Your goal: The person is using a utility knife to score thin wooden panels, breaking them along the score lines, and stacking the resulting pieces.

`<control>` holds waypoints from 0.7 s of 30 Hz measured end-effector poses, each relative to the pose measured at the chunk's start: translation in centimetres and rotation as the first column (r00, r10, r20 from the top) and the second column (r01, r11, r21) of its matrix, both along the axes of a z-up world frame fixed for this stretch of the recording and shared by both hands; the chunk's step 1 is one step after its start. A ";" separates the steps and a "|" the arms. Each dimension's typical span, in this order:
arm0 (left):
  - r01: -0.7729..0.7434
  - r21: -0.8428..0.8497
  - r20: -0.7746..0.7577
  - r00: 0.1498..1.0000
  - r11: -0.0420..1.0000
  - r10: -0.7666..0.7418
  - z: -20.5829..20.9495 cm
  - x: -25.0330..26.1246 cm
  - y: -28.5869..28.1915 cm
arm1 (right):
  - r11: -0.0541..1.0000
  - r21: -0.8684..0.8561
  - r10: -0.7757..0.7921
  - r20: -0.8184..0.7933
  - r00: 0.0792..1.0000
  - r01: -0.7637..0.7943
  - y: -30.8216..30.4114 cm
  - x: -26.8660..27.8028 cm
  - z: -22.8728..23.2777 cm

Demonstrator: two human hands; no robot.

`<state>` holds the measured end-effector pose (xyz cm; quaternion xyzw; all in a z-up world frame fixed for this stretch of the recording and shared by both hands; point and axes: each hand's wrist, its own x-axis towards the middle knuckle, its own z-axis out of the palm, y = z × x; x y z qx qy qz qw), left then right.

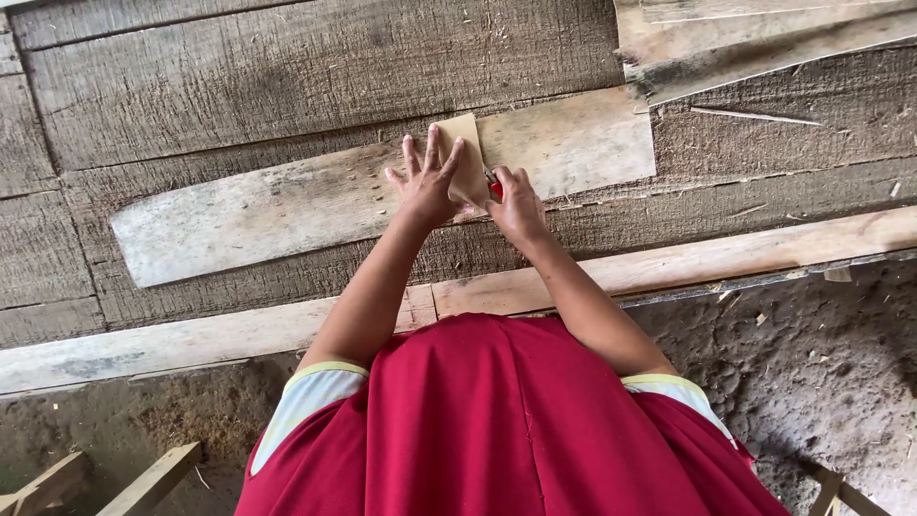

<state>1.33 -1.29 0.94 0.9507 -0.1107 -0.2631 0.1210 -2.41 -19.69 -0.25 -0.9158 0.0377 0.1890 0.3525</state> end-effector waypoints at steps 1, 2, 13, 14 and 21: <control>0.000 0.001 -0.001 1.000 1.000 0.000 -0.3 0.0 0.1 | 1.000 0.001 0.000 -0.001 1.000 0.000 -0.1 0.1 0.0; -0.002 0.000 0.004 1.000 1.000 0.002 -0.7 0.1 0.0 | 1.000 0.002 0.002 0.003 1.000 -0.002 -0.2 0.1 -0.1; -0.040 0.053 -0.030 0.999 0.998 0.042 1.3 1.2 -1.1 | 0.998 0.057 0.010 0.021 1.000 -0.011 -1.3 0.1 -2.7; -0.037 0.062 -0.036 0.999 0.997 0.039 1.1 1.2 -1.1 | 0.997 0.075 0.020 0.024 1.000 -0.022 -1.4 0.2 -2.8; -0.022 0.076 -0.048 0.999 0.997 0.026 2.3 1.2 -1.1 | 0.992 0.102 0.068 0.022 0.997 -0.070 -1.9 0.3 -2.0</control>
